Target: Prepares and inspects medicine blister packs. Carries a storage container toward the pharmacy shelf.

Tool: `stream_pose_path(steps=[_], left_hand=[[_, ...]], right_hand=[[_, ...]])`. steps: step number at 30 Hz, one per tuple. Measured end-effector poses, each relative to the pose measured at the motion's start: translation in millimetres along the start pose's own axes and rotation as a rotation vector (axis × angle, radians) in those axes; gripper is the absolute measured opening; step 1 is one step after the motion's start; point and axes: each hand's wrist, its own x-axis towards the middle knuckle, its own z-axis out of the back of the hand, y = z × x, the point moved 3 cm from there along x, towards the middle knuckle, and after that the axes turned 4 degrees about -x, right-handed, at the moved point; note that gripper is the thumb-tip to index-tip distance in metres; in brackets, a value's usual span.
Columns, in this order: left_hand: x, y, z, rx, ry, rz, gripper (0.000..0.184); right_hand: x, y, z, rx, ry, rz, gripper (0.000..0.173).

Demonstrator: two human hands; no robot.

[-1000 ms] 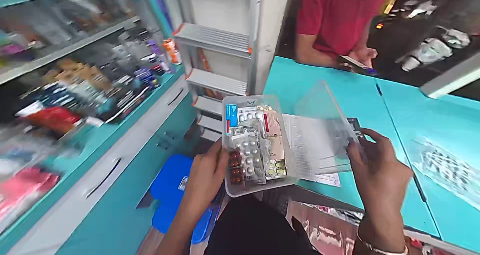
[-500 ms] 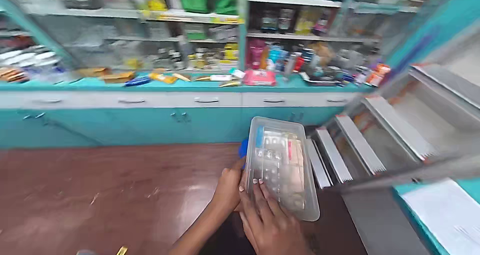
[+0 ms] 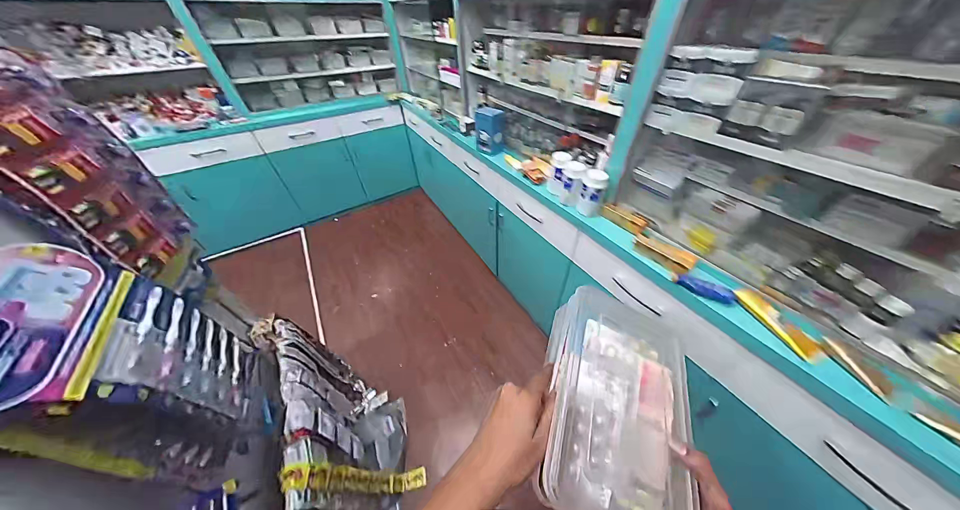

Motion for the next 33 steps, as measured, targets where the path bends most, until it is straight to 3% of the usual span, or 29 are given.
stream_pose_path(steps=[5, 8, 10, 13, 17, 20, 21, 23, 24, 25, 26, 28, 31, 33], left_hand=[[89.0, 116.9, 95.9, -0.054, -0.438, -0.050, 0.041], [155.3, 203.1, 153.0, -0.295, -0.380, 0.211, 0.056], [203.4, 256.1, 190.0, -0.598, -0.289, 0.420, 0.071], [259.9, 321.3, 242.5, -1.061, -0.419, 0.579, 0.028], [322.6, 387.1, 315.5, -1.553, -0.807, 0.467, 0.054], [398.2, 378.5, 403.1, -1.459, -1.241, 0.656, 0.055], [418.9, 395.2, 428.7, -1.447, -1.288, 0.668, 0.056], [457.2, 464.6, 470.5, -1.373, -1.349, 0.624, 0.049], [474.3, 521.1, 485.8, -1.324, -1.384, 0.486, 0.046], [484.6, 591.4, 497.5, -1.303, -1.244, 0.109, 0.045], [512.1, 647.2, 532.8, -1.331, -1.170, -0.016, 0.049], [579.1, 710.7, 606.0, -1.498, -1.176, 0.006, 0.057], [676.6, 725.2, 719.0, -1.537, -1.144, 0.018, 0.063], [742.5, 743.0, 786.7, -1.493, -1.064, -0.104, 0.059]], right_hand=[[177.2, -33.5, -124.4, 0.051, 0.216, -0.114, 0.014], [295.1, -45.0, -208.4, 0.065, 0.318, -0.167, 0.014], [380.9, -54.6, -267.5, 0.028, 0.461, -0.205, 0.029], [487.6, -67.6, -369.4, -0.119, 0.639, -0.330, 0.036], [603.8, -80.2, -517.5, -0.361, 0.955, -0.453, 0.084], [687.2, -114.8, -624.5, -0.472, 1.102, -0.538, 0.080], [719.9, -127.3, -660.0, -0.571, 1.155, -0.460, 0.074], [791.8, -142.8, -733.0, -0.854, 1.246, -0.067, 0.069], [824.6, -145.3, -770.8, -0.976, 1.248, 0.229, 0.067], [849.6, -146.2, -805.0, -1.033, 1.184, 0.554, 0.060], [871.7, -146.7, -841.3, -1.011, 1.081, 0.892, 0.050], [902.4, -150.7, -892.6, -0.932, 0.981, 1.361, 0.041], [956.4, -178.8, -956.6, -1.021, 1.008, 1.590, 0.058], [1029.3, -210.1, -1006.0, -0.969, 0.801, 1.656, 0.041]])
